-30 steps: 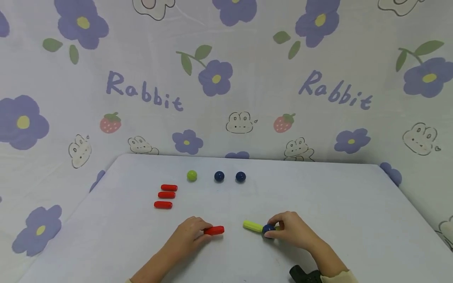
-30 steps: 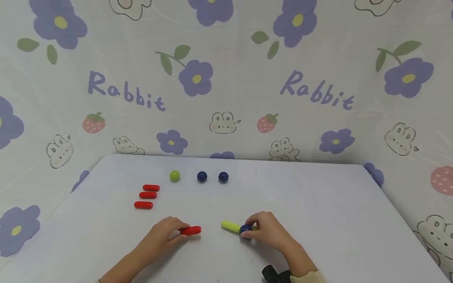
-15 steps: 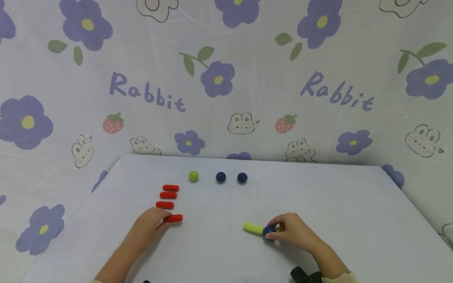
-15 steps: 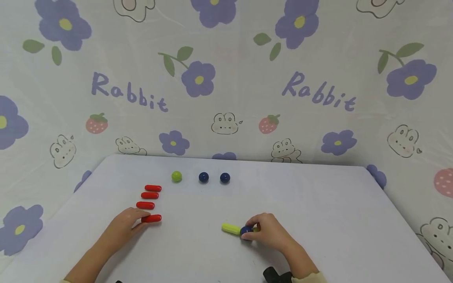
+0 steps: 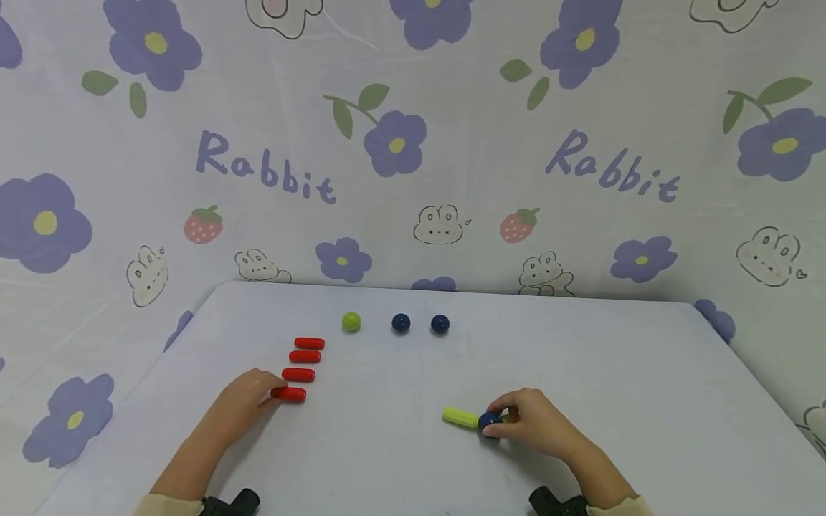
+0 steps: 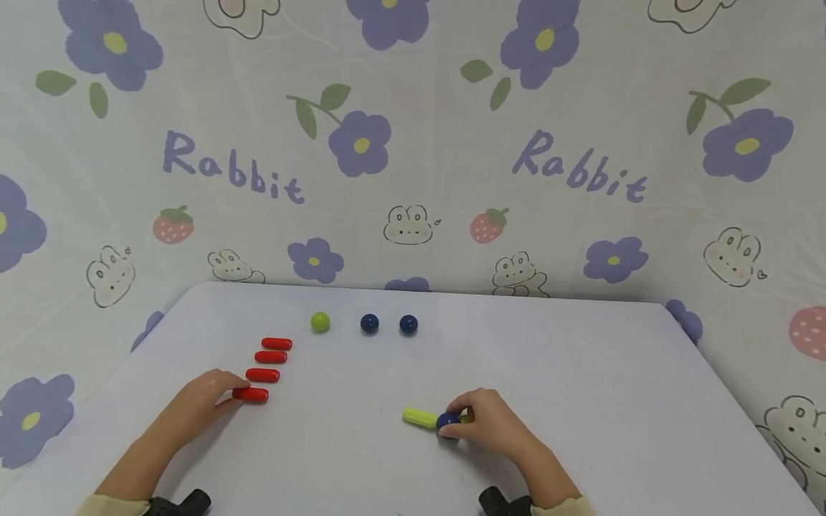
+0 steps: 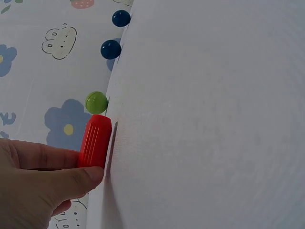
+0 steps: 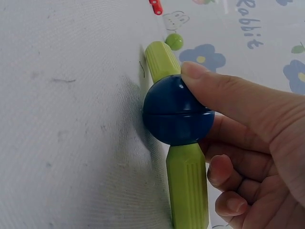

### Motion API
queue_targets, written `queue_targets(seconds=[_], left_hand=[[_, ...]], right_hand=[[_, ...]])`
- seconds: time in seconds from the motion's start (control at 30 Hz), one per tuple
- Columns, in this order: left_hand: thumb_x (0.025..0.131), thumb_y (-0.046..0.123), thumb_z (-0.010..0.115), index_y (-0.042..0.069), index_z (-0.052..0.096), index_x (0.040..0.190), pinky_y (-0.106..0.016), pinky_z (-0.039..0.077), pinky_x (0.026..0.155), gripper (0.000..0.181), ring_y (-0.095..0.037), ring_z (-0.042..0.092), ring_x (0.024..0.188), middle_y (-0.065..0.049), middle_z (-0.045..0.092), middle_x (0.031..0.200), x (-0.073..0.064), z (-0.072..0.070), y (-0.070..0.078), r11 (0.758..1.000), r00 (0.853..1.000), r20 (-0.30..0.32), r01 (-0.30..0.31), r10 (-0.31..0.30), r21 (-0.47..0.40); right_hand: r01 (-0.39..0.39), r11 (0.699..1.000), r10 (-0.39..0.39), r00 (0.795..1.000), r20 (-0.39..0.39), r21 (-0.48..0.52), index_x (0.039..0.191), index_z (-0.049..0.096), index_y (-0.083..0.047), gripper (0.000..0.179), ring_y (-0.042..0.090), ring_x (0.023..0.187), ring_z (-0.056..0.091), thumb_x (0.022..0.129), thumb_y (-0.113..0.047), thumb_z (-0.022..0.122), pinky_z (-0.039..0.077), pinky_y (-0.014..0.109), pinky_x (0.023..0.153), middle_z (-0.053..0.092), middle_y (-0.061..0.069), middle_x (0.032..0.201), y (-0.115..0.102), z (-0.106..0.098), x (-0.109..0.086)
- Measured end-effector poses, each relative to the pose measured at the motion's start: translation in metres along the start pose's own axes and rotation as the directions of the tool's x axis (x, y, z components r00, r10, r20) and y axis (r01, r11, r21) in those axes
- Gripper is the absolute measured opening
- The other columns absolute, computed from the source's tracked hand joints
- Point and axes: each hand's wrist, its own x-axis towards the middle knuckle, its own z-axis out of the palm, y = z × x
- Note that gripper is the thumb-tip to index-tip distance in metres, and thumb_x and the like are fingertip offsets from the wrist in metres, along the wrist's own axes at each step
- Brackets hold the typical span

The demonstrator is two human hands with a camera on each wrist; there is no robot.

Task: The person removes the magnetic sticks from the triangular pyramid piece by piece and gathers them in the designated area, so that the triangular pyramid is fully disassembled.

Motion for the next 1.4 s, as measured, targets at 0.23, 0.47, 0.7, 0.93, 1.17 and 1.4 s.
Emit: queue_targets(seconds=[0.23,0.47,0.7,0.93,1.17,1.4], left_hand=[[0.074,0.004,0.074,0.005,0.070,0.096,-0.034,0.054,0.078,0.023,-0.018,0.061,0.082,-0.002,0.069,0.086,0.003,0.001,-0.005,1.000,1.000,0.027,-0.008,0.007,0.013],[0.075,0.005,0.074,0.005,0.070,0.095,-0.034,0.054,0.076,0.021,-0.017,0.061,0.081,-0.001,0.068,0.083,0.005,0.006,-0.007,1.000,1.000,0.004,-0.022,0.022,0.020],[0.070,0.008,0.079,0.006,0.070,0.095,-0.032,0.055,0.074,0.026,-0.017,0.061,0.079,-0.001,0.069,0.083,0.006,0.000,-0.001,0.998,0.997,-0.059,-0.044,0.046,0.040],[0.066,0.011,0.083,0.007,0.071,0.099,-0.033,0.054,0.080,0.036,-0.018,0.065,0.087,-0.003,0.072,0.090,0.011,0.000,0.036,0.956,0.923,-0.251,-0.282,0.292,0.076],[0.079,0.021,0.074,0.009,0.068,0.110,-0.035,0.052,0.088,0.034,-0.016,0.064,0.097,-0.001,0.071,0.102,0.033,0.016,0.093,0.926,0.923,-0.115,-0.375,0.369,-0.036],[0.086,0.027,0.067,0.010,0.066,0.115,-0.032,0.048,0.095,0.034,-0.014,0.060,0.106,0.000,0.068,0.111,0.049,0.043,0.146,0.885,0.901,0.011,-0.424,0.434,-0.190]], right_hand=[[-0.005,1.000,0.005,1.000,-0.001,-0.008,0.096,0.072,-0.005,0.031,0.007,0.062,0.040,0.076,-0.029,0.076,0.033,0.019,0.051,0.057,-0.005,0.073,0.001,0.001,0.001],[-0.011,1.000,0.011,1.000,0.001,-0.005,0.096,0.072,-0.005,0.031,0.007,0.062,0.041,0.076,-0.029,0.076,0.034,0.019,0.050,0.059,-0.004,0.075,-0.001,0.000,0.000],[-0.016,1.000,0.016,1.000,0.013,0.009,0.097,0.071,-0.004,0.032,0.008,0.062,0.042,0.076,-0.028,0.075,0.034,0.019,0.050,0.060,-0.003,0.076,-0.003,0.000,0.000],[-0.021,1.000,0.021,1.000,0.014,0.009,0.098,0.071,-0.004,0.033,0.007,0.061,0.041,0.076,-0.027,0.076,0.034,0.019,0.050,0.058,-0.004,0.072,-0.003,-0.001,-0.001],[0.013,1.000,-0.014,1.000,0.022,0.019,0.099,0.070,-0.001,0.037,0.007,0.061,0.041,0.075,-0.028,0.076,0.034,0.019,0.050,0.058,-0.003,0.073,-0.004,-0.003,-0.002],[0.044,0.998,-0.045,0.999,0.029,0.035,0.099,0.070,0.000,0.038,0.005,0.058,0.040,0.074,-0.026,0.077,0.035,0.019,0.049,0.058,-0.003,0.071,-0.004,-0.001,-0.002]])
